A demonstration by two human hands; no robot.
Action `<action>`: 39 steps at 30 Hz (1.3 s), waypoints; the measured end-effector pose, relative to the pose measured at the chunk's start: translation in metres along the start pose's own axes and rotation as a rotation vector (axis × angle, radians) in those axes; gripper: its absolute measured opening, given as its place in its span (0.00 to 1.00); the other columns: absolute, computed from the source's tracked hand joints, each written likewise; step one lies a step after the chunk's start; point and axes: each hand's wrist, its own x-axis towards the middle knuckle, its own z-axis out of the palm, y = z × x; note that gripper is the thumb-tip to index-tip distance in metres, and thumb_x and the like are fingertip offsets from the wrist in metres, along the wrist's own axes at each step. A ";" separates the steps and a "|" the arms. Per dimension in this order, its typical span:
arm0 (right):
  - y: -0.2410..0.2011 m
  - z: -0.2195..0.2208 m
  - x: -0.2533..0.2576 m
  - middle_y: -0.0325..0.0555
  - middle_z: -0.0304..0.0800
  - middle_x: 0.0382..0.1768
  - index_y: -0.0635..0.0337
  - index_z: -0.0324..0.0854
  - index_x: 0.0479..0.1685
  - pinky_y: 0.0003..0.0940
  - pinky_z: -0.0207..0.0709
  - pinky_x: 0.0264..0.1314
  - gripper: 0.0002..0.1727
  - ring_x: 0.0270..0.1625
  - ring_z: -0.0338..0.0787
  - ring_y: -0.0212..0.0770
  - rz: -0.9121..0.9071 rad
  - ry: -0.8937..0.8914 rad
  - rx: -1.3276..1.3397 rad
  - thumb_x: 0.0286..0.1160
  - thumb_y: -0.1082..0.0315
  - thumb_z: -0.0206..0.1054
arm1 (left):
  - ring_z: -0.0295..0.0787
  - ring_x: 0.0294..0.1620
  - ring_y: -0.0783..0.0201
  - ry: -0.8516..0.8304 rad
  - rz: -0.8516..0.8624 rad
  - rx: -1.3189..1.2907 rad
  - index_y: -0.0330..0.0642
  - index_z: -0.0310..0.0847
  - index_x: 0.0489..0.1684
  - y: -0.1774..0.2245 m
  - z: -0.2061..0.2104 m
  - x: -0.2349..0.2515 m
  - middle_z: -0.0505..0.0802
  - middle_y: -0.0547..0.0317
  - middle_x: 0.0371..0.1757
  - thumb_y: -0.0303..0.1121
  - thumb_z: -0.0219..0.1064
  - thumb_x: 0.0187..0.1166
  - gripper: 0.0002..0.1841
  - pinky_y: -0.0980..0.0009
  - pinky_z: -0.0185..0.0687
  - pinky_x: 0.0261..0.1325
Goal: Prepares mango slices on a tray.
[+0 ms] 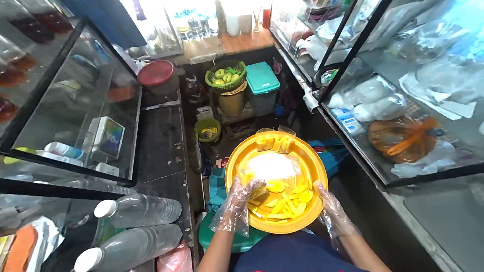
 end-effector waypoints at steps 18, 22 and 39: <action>-0.010 0.003 0.006 0.48 0.93 0.51 0.65 0.76 0.70 0.31 0.89 0.56 0.22 0.52 0.93 0.34 0.001 -0.179 0.087 0.94 0.56 0.49 | 0.90 0.46 0.62 0.309 -0.016 -0.049 0.41 0.74 0.75 0.002 0.003 0.022 0.91 0.50 0.53 0.34 0.67 0.83 0.22 0.64 0.89 0.48; -0.018 -0.002 0.009 0.45 0.92 0.52 0.64 0.76 0.71 0.28 0.88 0.57 0.22 0.53 0.92 0.31 -0.004 -0.202 0.025 0.94 0.56 0.50 | 0.91 0.42 0.65 0.403 0.096 -0.037 0.45 0.78 0.71 0.026 -0.001 0.030 0.93 0.55 0.48 0.36 0.67 0.83 0.19 0.67 0.89 0.45; -0.018 -0.025 0.018 0.49 0.92 0.53 0.65 0.73 0.72 0.31 0.89 0.56 0.23 0.53 0.93 0.35 0.083 -0.246 0.162 0.93 0.56 0.51 | 0.87 0.66 0.53 0.298 0.355 0.900 0.43 0.87 0.61 0.052 -0.011 0.073 0.92 0.49 0.62 0.36 0.63 0.87 0.13 0.46 0.76 0.73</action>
